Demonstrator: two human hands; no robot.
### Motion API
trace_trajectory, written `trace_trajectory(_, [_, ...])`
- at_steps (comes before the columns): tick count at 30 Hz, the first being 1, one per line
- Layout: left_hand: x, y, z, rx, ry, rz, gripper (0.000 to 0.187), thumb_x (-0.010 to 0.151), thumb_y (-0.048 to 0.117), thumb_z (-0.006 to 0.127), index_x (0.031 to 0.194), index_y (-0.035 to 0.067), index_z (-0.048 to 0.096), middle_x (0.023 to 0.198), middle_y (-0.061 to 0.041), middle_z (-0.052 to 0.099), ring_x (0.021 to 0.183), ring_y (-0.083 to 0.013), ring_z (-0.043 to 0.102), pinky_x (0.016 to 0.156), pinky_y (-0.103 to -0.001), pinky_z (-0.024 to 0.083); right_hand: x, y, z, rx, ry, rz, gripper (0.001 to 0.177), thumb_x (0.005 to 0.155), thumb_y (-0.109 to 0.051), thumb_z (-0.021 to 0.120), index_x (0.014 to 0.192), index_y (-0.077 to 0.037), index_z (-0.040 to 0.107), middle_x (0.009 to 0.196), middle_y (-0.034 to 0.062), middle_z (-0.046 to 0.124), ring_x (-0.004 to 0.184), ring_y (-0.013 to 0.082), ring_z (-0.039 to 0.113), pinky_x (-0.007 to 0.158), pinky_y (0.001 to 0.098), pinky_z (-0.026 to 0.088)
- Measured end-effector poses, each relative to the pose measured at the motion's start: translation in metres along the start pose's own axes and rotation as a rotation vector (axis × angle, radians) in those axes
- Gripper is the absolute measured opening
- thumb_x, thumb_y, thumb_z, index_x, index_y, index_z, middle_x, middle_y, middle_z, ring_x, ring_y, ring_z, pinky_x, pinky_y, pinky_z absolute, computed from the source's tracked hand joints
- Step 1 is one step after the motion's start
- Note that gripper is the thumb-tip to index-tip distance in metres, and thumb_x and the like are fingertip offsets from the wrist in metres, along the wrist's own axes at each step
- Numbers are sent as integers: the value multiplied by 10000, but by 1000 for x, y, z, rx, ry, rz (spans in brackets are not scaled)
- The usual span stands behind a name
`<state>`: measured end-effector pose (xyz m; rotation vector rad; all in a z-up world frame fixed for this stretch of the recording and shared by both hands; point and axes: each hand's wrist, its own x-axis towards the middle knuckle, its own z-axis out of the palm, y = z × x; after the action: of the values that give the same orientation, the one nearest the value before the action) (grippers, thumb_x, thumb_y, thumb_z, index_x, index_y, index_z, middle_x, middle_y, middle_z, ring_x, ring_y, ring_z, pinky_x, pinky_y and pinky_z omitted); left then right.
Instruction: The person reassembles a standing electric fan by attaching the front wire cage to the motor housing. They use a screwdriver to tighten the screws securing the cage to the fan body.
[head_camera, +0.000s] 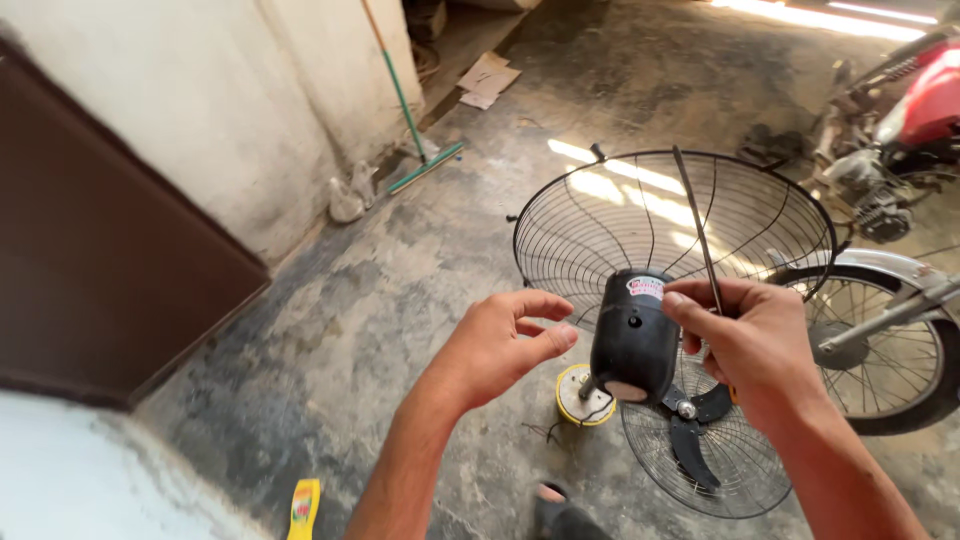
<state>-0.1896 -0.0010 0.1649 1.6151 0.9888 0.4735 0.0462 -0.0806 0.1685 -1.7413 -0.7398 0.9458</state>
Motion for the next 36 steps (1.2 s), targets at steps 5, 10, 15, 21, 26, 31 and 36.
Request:
trace_trajectory(5, [69,-23,-7,230,57,157,505,804,310,767,1255,91,706,1262,-109,728,1168,-280,688,972,-386,540,37,7,14,5,99,2,208,884,-185,767,987,-5,785,629,59,626,439,62,431,378,241,271])
trace_trajectory(10, [152,-46,-4,513,110,361,825,771,291,833,1479,85,462,1549,-217,432,1385,-411,450,1114,-472,395,92,20,35,-33,229,27,229,898,-234,752,995,-29,779,657,64,666,427,82,421,376,254,278])
trace_trajectory(15, [221,-59,-14,714,-78,262,1052,690,256,890,1551,139,297,1601,-202,267,1424,-434,339,1072,-562,356,140,34,58,-63,340,65,227,905,-243,753,989,-34,786,667,50,685,499,77,492,449,254,351])
trace_trajectory(21, [277,-69,-21,701,-117,408,870,711,165,860,1466,146,428,1368,-164,469,1221,-370,513,948,-511,457,174,46,74,-124,394,137,224,887,-221,755,958,-13,796,685,38,707,592,91,629,568,263,488])
trace_trajectory(26, [320,-67,-33,689,-132,563,687,705,44,811,1325,155,537,1148,-112,529,1073,-337,556,812,-476,472,194,50,88,-87,498,224,222,901,-217,751,966,-9,793,681,76,724,608,111,654,588,268,512])
trace_trajectory(31, [357,-65,-44,655,-326,693,576,704,72,819,1219,139,571,1103,-85,575,1063,-321,570,794,-463,463,207,55,105,-24,705,278,217,907,-196,752,948,16,766,710,87,713,612,125,639,573,285,508])
trace_trajectory(36, [396,-72,-62,559,-573,782,503,754,157,816,1204,150,592,1032,-80,602,1027,-308,596,789,-459,458,211,61,133,-64,917,251,218,962,-174,741,947,43,732,755,101,715,651,117,629,616,258,482])
